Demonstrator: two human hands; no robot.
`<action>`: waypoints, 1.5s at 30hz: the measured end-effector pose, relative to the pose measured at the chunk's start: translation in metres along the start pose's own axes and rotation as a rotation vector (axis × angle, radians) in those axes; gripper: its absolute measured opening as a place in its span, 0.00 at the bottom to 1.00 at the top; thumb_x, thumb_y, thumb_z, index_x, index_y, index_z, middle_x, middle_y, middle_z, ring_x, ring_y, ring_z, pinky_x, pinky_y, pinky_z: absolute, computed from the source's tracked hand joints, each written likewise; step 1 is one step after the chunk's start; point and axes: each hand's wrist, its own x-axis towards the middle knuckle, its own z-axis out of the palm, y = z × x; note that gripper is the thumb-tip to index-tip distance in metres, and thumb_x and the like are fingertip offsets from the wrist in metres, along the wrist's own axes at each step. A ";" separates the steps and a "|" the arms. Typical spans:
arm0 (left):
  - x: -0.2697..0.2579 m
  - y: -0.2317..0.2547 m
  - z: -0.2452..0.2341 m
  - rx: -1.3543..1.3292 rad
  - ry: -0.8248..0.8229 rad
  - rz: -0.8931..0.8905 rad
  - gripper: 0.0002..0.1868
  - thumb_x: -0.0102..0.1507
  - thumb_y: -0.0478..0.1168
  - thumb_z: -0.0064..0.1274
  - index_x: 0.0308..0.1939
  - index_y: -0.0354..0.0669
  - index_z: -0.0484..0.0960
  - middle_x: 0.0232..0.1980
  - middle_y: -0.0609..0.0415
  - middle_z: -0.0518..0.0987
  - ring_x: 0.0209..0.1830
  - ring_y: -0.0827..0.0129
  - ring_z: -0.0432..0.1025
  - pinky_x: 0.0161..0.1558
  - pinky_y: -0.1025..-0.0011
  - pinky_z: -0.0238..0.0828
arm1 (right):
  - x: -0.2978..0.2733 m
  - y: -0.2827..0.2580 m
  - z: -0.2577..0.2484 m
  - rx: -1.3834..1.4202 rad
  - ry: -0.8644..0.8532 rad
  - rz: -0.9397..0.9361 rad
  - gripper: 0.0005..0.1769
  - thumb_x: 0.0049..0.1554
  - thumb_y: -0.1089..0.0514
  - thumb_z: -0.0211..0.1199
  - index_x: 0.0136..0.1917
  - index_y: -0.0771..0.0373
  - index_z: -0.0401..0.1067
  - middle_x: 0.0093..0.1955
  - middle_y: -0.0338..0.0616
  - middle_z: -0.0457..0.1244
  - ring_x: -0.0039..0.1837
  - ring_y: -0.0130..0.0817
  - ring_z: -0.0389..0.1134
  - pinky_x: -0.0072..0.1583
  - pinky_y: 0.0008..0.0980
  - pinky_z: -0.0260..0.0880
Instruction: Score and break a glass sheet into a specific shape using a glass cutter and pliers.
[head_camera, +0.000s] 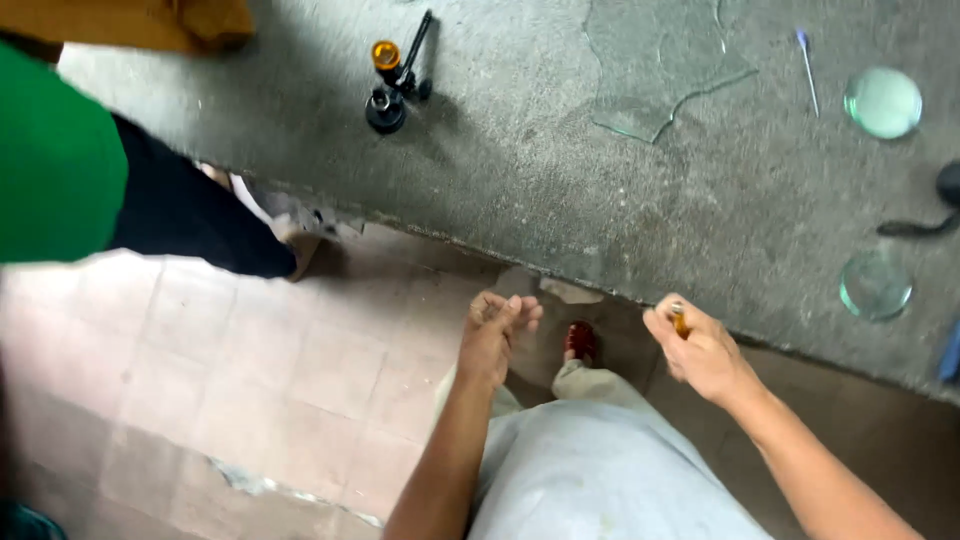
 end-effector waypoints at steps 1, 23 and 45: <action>-0.001 -0.001 -0.008 -0.012 -0.057 -0.020 0.09 0.67 0.36 0.59 0.41 0.43 0.72 0.45 0.42 0.86 0.44 0.58 0.83 0.44 0.70 0.82 | -0.005 0.019 0.006 -0.054 -0.066 0.173 0.23 0.62 0.38 0.57 0.40 0.59 0.71 0.23 0.50 0.64 0.32 0.47 0.66 0.38 0.48 0.64; -0.016 -0.024 0.002 0.478 -0.411 -0.312 0.08 0.64 0.32 0.60 0.46 0.36 0.78 0.40 0.37 0.86 0.37 0.55 0.84 0.35 0.68 0.86 | -0.145 0.091 0.113 1.076 0.144 0.303 0.11 0.58 0.66 0.64 0.53 0.74 0.79 0.37 0.60 0.70 0.27 0.33 0.62 0.23 0.21 0.54; -0.082 -0.070 0.052 0.434 -0.314 -0.324 0.09 0.59 0.30 0.62 0.43 0.40 0.85 0.39 0.44 0.87 0.42 0.54 0.84 0.46 0.61 0.83 | -0.165 0.097 0.089 1.235 0.390 0.113 0.14 0.57 0.60 0.69 0.51 0.73 0.75 0.23 0.38 0.52 0.22 0.21 0.51 0.21 0.17 0.47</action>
